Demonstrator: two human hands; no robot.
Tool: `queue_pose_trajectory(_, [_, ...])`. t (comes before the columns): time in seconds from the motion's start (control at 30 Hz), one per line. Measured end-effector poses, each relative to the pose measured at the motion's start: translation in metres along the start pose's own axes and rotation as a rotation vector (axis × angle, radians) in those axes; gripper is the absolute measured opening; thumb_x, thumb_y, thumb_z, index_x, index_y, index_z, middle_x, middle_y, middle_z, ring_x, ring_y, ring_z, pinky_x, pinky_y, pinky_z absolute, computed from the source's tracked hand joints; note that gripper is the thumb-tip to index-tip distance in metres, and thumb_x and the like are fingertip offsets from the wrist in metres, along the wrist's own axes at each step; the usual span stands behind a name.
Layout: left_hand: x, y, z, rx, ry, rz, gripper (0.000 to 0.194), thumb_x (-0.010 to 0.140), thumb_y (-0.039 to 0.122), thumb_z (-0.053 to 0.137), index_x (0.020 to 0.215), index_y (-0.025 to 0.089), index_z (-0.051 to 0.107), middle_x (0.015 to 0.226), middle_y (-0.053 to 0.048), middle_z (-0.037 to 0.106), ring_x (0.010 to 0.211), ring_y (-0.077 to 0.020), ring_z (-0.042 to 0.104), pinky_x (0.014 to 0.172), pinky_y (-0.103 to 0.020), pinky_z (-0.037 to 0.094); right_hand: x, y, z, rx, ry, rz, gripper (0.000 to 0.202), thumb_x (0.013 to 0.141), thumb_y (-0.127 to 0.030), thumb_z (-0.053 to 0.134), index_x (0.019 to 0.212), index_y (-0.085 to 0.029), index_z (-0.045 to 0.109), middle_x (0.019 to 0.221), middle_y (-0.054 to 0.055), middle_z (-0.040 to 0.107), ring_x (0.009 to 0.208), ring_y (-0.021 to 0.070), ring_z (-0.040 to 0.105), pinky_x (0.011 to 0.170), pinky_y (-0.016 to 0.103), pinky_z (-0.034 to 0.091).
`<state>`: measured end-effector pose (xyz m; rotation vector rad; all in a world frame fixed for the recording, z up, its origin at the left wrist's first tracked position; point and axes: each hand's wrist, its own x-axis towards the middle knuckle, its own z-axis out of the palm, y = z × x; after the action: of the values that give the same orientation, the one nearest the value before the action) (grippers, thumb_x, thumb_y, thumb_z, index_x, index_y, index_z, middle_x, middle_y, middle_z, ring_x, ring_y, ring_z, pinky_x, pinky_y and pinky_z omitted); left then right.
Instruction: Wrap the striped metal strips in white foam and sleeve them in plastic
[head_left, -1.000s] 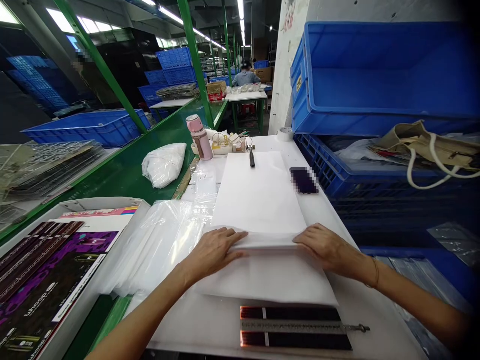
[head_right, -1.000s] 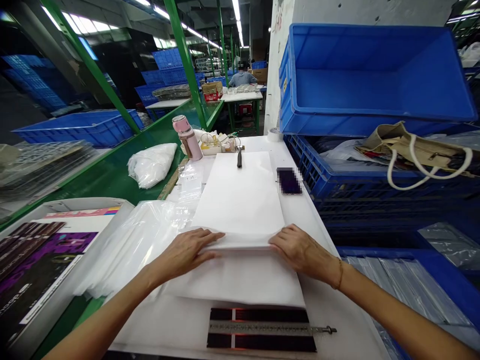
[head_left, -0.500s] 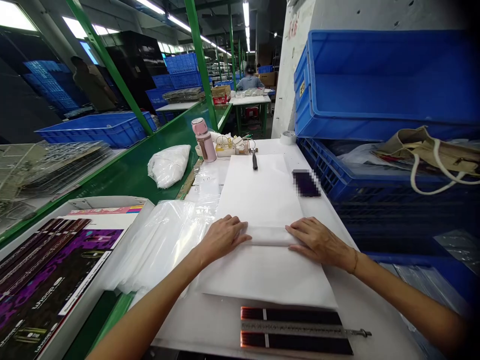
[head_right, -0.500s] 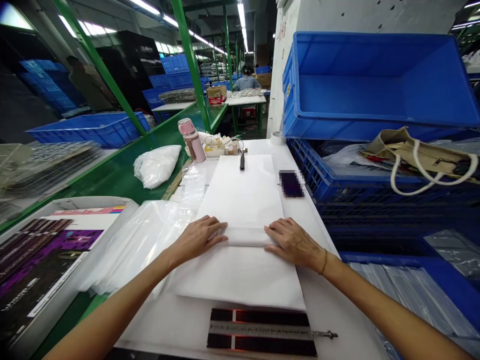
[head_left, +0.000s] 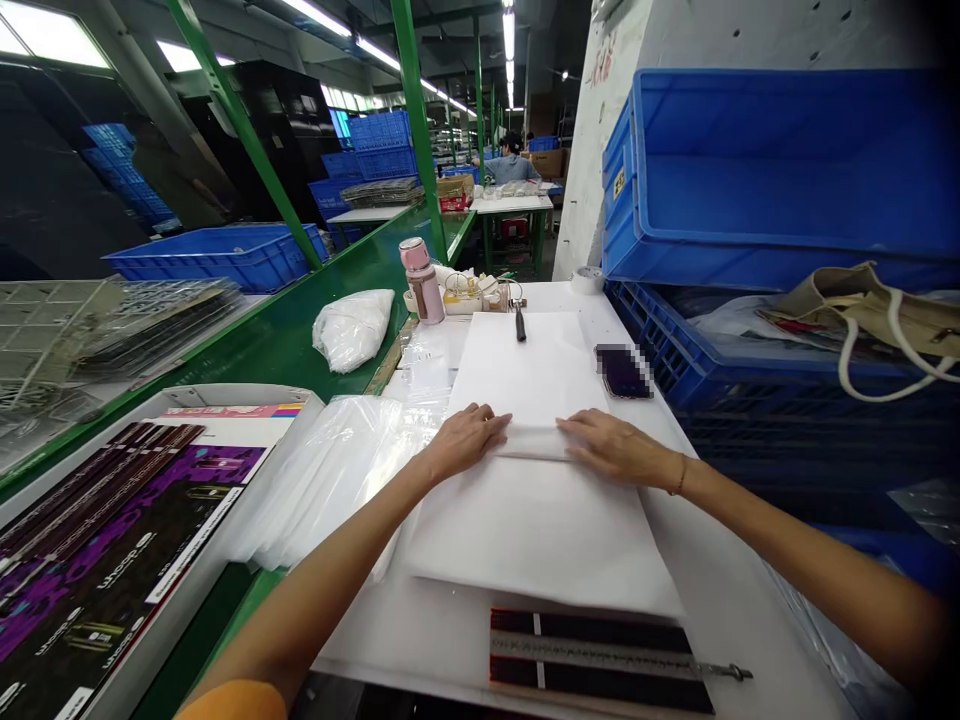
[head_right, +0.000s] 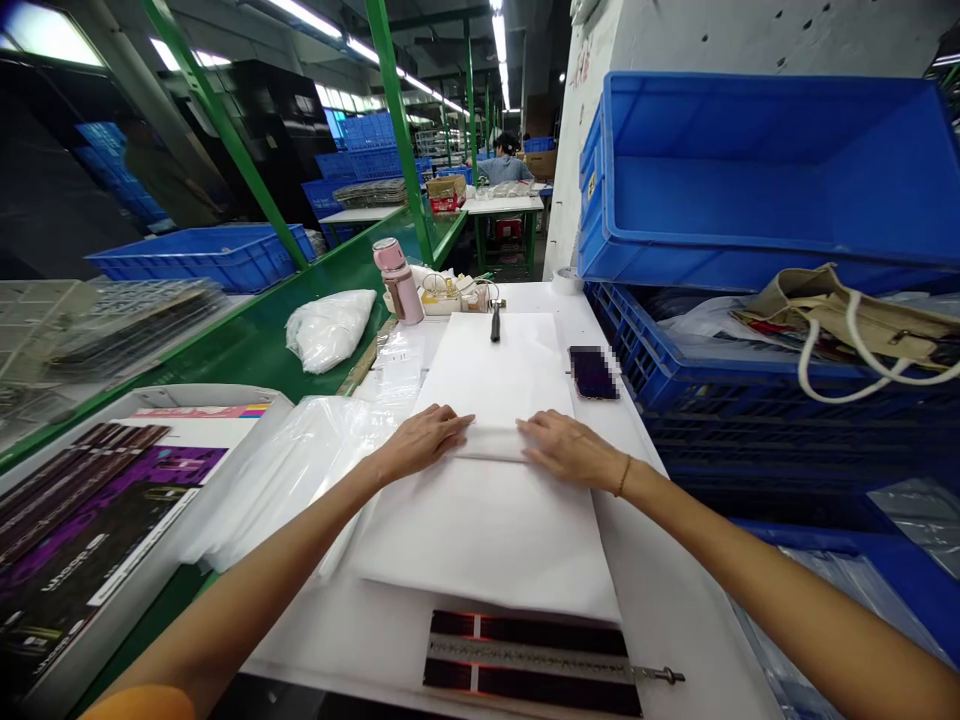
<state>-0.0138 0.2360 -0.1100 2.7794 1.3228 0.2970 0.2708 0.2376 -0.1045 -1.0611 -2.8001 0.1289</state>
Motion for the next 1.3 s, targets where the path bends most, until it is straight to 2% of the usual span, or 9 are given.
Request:
queue_pose_trajectory(0.23, [-0.014, 0.006, 0.006, -0.019, 0.076, -0.044, 0.044, 0.098, 0.041, 0.032, 0.132, 0.018, 0.049, 0.122, -0.007, 0.062, 0.112, -0.0204, 0.055, 0.099, -0.036, 0.042, 0.033, -0.040, 0.010, 0.005, -0.088, 0.077, 0.042, 0.083, -0.002, 0.037, 0.121, -0.004, 0.054, 0.101, 0.022, 0.059, 0.096, 0.0320, 0.055, 0.084, 0.047, 0.041])
queue_pose_trajectory(0.4, [-0.033, 0.016, -0.006, 0.054, 0.194, 0.068, 0.071, 0.087, 0.052, 0.054, 0.145, 0.019, 0.029, 0.148, -0.010, 0.036, 0.139, -0.0260, 0.028, 0.116, -0.050, 0.019, 0.021, -0.064, -0.011, 0.219, -0.173, 0.174, 0.025, 0.088, -0.013, 0.037, 0.089, -0.010, 0.062, 0.086, 0.014, 0.064, 0.078, 0.0244, 0.061, 0.070, 0.035, 0.047])
queue_pose_trajectory(0.47, [-0.035, 0.017, -0.007, 0.106, 0.246, 0.127, 0.069, 0.088, 0.034, 0.058, 0.147, 0.018, 0.024, 0.149, -0.011, 0.033, 0.140, -0.0262, 0.024, 0.116, -0.052, 0.017, 0.008, -0.077, -0.017, 0.448, -0.267, 0.190, 0.029, 0.093, -0.025, 0.035, 0.087, -0.013, 0.061, 0.077, 0.008, 0.066, 0.067, 0.0181, 0.062, 0.062, 0.028, 0.048])
queue_pose_trajectory(0.63, [-0.032, 0.009, -0.003, 0.064, 0.489, 0.316, 0.053, 0.088, -0.001, 0.032, 0.138, 0.015, 0.039, 0.130, -0.008, 0.057, 0.130, -0.0161, 0.044, 0.114, -0.044, 0.031, -0.026, -0.104, -0.020, 1.587, -0.368, 0.505, 0.035, 0.083, -0.046, 0.057, 0.096, -0.014, 0.059, 0.086, 0.006, 0.065, 0.063, 0.0140, 0.061, 0.055, 0.024, 0.051])
queue_pose_trajectory(0.83, [-0.026, 0.013, -0.001, -0.150, 0.684, 0.216, 0.044, 0.088, 0.001, 0.038, 0.121, 0.020, 0.059, 0.114, -0.002, 0.068, 0.111, -0.0137, 0.060, 0.104, -0.035, 0.045, -0.053, -0.130, -0.017, 1.674, -0.273, 0.548, 0.041, 0.081, -0.053, 0.062, 0.090, -0.013, 0.060, 0.084, 0.007, 0.066, 0.060, 0.0130, 0.062, 0.054, 0.024, 0.051])
queue_pose_trajectory(1.0, [-0.022, 0.048, -0.011, -1.007, 0.462, -0.192, 0.030, 0.087, 0.019, 0.052, 0.114, 0.021, 0.066, 0.116, -0.005, 0.066, 0.109, -0.0225, 0.062, 0.096, -0.039, 0.050, -0.054, -0.148, -0.004, 1.614, -0.031, 0.613, 0.047, 0.079, -0.060, 0.060, 0.087, -0.014, 0.061, 0.079, 0.007, 0.067, 0.061, 0.0161, 0.063, 0.056, 0.029, 0.053])
queue_pose_trajectory(1.1, [-0.025, 0.068, -0.022, -1.622, 0.208, -0.157, 0.042, 0.081, 0.024, 0.063, 0.122, 0.017, 0.061, 0.126, -0.012, 0.060, 0.117, -0.0292, 0.055, 0.096, -0.042, 0.047, -0.051, -0.150, 0.004, 1.564, 0.059, 0.671, 0.049, 0.078, -0.062, 0.059, 0.084, -0.014, 0.063, 0.074, 0.007, 0.068, 0.058, 0.0175, 0.063, 0.058, 0.031, 0.052])
queue_pose_trajectory(1.2, [-0.029, 0.076, -0.027, -1.952, -0.039, -0.040, 0.054, 0.071, 0.020, 0.072, 0.123, 0.015, 0.060, 0.130, -0.017, 0.055, 0.122, -0.0329, 0.050, 0.098, -0.044, 0.042, -0.047, -0.147, 0.005, 1.552, 0.108, 0.668, 0.048, 0.079, -0.062, 0.058, 0.088, -0.015, 0.061, 0.068, 0.005, 0.066, 0.055, 0.0174, 0.061, 0.055, 0.031, 0.051])
queue_pose_trajectory(1.3, [-0.032, 0.078, -0.024, -2.016, 0.027, -0.131, 0.040, 0.078, 0.034, 0.068, 0.110, 0.010, 0.066, 0.116, -0.019, 0.062, 0.111, -0.0298, 0.057, 0.097, -0.043, 0.041, -0.041, -0.146, 0.001, 1.570, 0.147, 0.639, 0.047, 0.079, -0.059, 0.060, 0.104, -0.020, 0.053, 0.074, 0.002, 0.064, 0.056, 0.0175, 0.061, 0.053, 0.032, 0.051])
